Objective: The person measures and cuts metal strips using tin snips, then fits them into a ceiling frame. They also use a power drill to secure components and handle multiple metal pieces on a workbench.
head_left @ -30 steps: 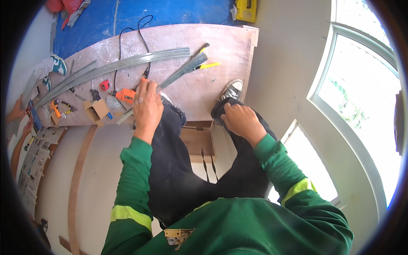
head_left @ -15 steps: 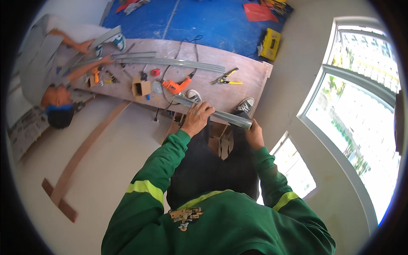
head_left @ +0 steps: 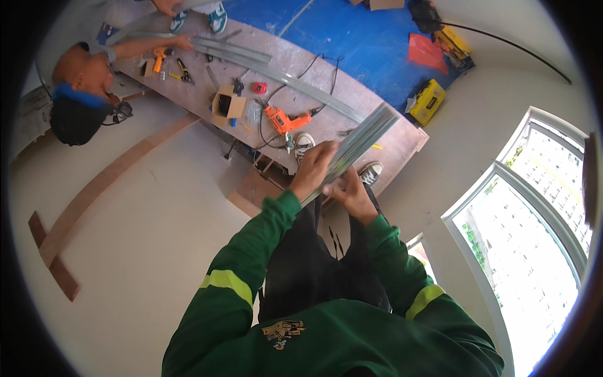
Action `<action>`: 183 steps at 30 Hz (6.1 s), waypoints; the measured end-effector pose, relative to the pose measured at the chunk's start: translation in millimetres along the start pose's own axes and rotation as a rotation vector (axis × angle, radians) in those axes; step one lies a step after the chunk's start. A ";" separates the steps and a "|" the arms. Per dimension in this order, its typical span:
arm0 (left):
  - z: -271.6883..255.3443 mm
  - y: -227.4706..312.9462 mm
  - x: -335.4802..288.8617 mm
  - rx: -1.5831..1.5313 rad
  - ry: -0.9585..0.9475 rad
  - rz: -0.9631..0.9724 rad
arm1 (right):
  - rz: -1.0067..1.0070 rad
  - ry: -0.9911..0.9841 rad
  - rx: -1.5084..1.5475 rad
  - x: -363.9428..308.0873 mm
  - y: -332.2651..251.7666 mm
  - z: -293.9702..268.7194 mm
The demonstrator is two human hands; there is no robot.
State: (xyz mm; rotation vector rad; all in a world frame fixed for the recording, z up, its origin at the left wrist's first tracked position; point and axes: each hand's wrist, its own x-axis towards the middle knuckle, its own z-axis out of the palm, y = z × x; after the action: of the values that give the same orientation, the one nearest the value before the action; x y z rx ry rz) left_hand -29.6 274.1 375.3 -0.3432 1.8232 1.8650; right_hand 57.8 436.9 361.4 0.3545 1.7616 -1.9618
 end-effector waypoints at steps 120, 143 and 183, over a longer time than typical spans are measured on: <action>165.9 531.6 -175.0 0.270 -0.731 1.410 | -0.728 1.412 -0.679 -416.9 -518.2 -9.8; 282.7 824.4 -426.4 -0.368 -0.744 2.256 | -0.738 1.652 -1.638 -608.2 -647.7 205.2; 257.8 959.8 -615.6 -0.941 -1.149 2.163 | -1.044 2.561 -2.099 -759.9 -856.7 395.7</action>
State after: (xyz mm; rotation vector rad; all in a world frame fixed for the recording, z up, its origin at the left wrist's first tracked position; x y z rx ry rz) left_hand 35.2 444.5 1530.1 2.6373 -0.2719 2.4799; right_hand 318.8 231.7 1526.6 -0.3808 -1.2147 -1.1956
